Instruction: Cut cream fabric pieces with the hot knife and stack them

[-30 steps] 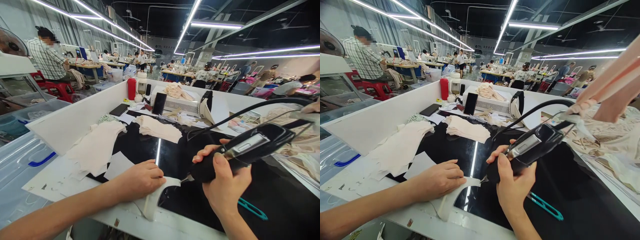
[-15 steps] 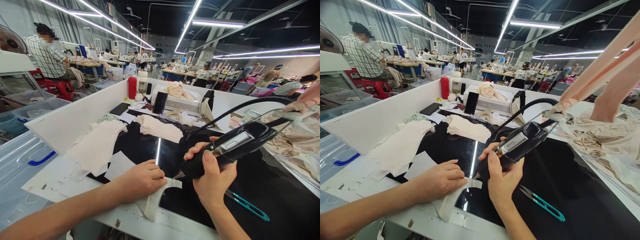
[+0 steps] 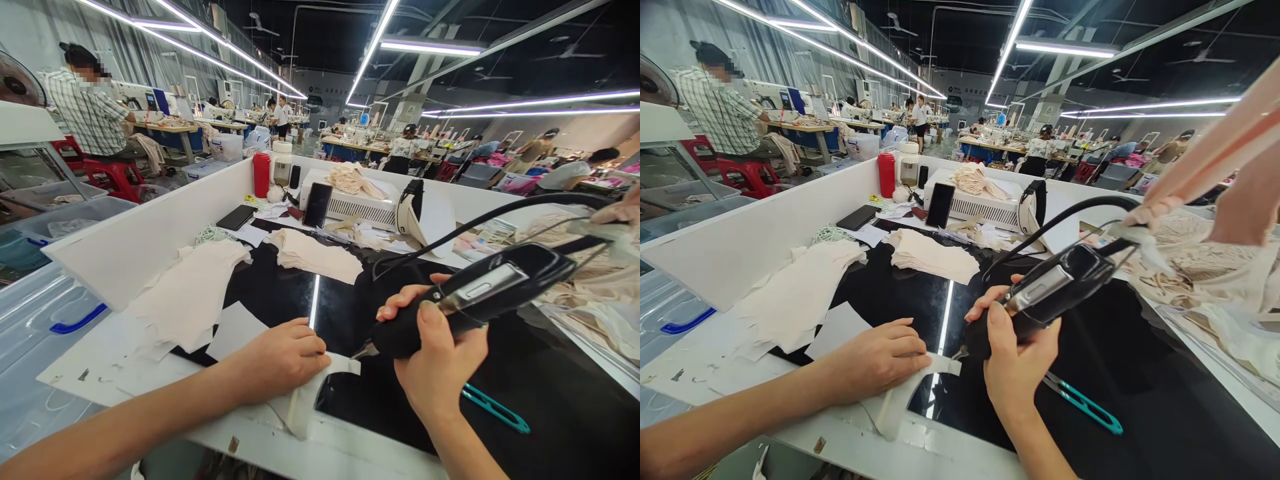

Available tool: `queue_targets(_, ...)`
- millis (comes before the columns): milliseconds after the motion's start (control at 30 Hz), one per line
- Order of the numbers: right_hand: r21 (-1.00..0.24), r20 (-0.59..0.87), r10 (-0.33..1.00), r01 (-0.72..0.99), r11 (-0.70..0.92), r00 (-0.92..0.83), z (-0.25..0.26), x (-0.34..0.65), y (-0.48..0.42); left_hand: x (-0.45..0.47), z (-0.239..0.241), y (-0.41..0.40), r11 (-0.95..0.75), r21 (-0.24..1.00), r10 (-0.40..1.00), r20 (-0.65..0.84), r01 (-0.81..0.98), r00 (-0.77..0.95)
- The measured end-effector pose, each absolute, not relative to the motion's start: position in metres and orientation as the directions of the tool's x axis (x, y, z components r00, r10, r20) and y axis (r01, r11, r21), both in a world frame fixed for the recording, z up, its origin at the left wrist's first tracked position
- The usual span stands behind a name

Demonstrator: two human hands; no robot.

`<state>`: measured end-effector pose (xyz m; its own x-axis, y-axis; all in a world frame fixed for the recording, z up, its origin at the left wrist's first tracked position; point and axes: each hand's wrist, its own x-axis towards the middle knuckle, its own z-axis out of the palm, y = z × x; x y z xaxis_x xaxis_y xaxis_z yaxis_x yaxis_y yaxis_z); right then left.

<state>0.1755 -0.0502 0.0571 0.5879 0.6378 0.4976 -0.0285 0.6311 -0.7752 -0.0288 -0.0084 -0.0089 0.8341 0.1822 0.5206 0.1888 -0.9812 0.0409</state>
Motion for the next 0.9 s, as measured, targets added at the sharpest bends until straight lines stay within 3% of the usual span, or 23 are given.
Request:
queue_targets(467, -0.782, 0.524, 0.648, 0.011, 0.623, 0.553, 0.055, 0.175, -0.051, -0.031, -0.008, -0.009, -0.981, 0.055, 0.189, 0.516, 0.188, 0.835)
queue_targets(900, -0.789, 0.495, 0.703, -0.075, 0.610, 0.510, 0.051, 0.163, -0.061, -0.029, -0.006, -0.008, -0.982, 0.056, 0.183, 0.500, 0.179, 0.846)
